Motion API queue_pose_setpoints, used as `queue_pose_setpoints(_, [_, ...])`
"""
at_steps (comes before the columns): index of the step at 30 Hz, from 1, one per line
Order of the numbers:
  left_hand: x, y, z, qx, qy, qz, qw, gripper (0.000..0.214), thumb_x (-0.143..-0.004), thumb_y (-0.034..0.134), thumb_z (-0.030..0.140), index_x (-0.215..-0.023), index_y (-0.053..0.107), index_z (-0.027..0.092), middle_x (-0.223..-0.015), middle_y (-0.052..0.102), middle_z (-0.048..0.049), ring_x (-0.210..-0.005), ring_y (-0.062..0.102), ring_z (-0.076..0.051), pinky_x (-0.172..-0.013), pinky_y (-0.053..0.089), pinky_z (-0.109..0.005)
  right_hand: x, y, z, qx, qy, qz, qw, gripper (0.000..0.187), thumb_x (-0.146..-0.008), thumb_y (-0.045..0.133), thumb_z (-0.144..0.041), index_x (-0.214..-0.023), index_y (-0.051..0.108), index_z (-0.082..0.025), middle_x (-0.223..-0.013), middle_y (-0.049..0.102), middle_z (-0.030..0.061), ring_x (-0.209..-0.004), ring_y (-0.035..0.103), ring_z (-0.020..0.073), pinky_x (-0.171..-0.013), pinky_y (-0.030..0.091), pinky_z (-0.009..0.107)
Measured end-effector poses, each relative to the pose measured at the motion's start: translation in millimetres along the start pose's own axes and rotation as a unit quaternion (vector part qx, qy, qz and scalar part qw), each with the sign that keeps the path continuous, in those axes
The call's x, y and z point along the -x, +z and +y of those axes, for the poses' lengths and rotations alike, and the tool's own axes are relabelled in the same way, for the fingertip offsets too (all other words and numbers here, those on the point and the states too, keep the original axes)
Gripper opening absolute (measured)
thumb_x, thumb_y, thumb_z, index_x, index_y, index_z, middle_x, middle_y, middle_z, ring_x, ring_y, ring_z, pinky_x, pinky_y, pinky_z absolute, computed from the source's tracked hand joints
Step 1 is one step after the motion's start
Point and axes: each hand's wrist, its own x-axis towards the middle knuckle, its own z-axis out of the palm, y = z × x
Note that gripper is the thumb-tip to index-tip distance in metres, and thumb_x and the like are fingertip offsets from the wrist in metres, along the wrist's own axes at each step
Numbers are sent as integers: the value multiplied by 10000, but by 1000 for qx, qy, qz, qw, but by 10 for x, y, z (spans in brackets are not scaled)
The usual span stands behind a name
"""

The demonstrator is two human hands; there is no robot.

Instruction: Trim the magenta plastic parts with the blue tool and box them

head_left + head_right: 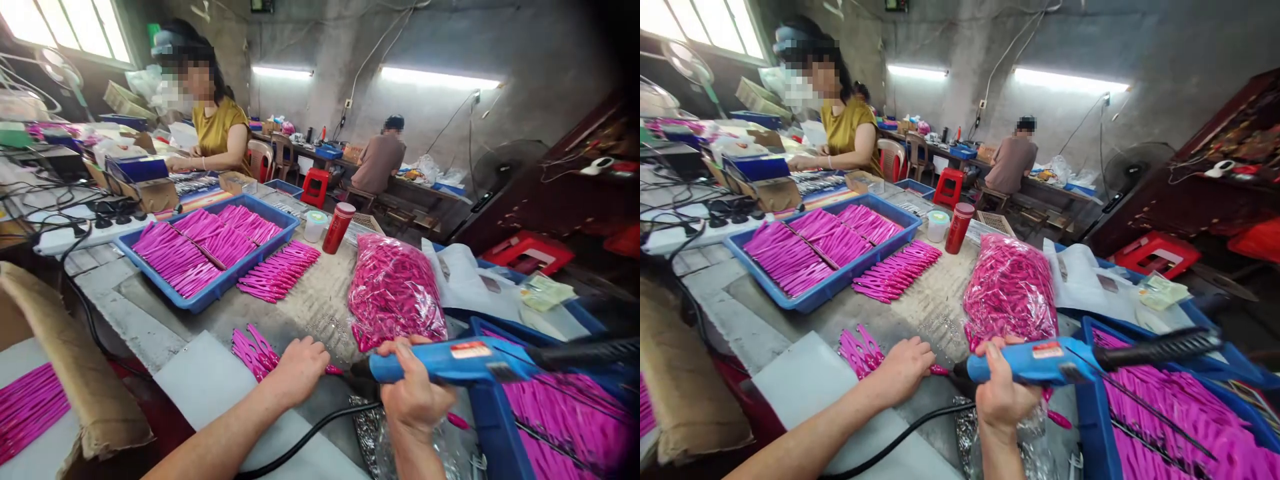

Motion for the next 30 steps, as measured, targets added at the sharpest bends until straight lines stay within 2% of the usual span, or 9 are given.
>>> queue_pose_setpoints(5, [222, -278, -267, 8, -7, 28, 1000, 108, -903, 501, 234, -852, 592, 206, -946, 629, -14, -914, 537, -174, -711, 389, -277, -32, -206, 19, -45, 43, 21, 998, 329, -518, 766, -235, -759, 558, -155, -586, 569, -26, -466, 545, 144, -494, 480, 290])
queue_pose_setpoints(9, [469, -444, -539, 5, -36, 6, 999, 141, -905, 508, 231, -805, 603, 206, -907, 626, -2, -875, 537, -156, -700, 363, -265, -50, -270, 75, -59, 80, 39, 994, 331, -487, 763, -215, -751, 573, -156, -587, 578, -19, -474, 542, 150, -497, 488, 302])
queue_pose_setpoints(13, [619, -458, -640, -15, -54, -12, 998, 148, -900, 518, 234, -782, 604, 208, -906, 623, -1, -888, 537, -165, -697, 344, -267, -56, -282, 104, -77, 84, 33, 993, 300, -501, 745, -217, -737, 567, -167, -578, 566, -21, -468, 527, 152, -461, 470, 302])
queue_pose_setpoints(20, [726, -504, -644, -1, -57, -28, 998, 195, -913, 474, 236, -806, 636, 231, -884, 629, -5, -893, 535, -177, -750, 342, -290, -56, -327, 106, -86, 100, 45, 990, 308, -471, 742, -234, -725, 579, -172, -574, 565, -14, -482, 520, 153, -465, 465, 308])
queue_pose_setpoints(27, [735, -470, -684, 22, -71, -30, 997, 180, -908, 482, 260, -834, 644, 237, -925, 649, -5, -943, 544, -182, -825, 360, -310, -59, -344, 85, -75, 132, 59, 987, 368, -402, 773, -243, -699, 567, -179, -561, 554, -20, -492, 522, 159, -471, 468, 313])
queue_pose_setpoints(30, [675, -449, -739, 25, -85, -12, 996, 171, -907, 477, 257, -872, 643, 242, -941, 646, -4, -951, 554, -172, -831, 375, -289, -65, -376, 134, -69, 117, 27, 990, 343, -463, 762, -275, -720, 554, -183, -573, 549, -25, -485, 523, 163, -452, 462, 320])
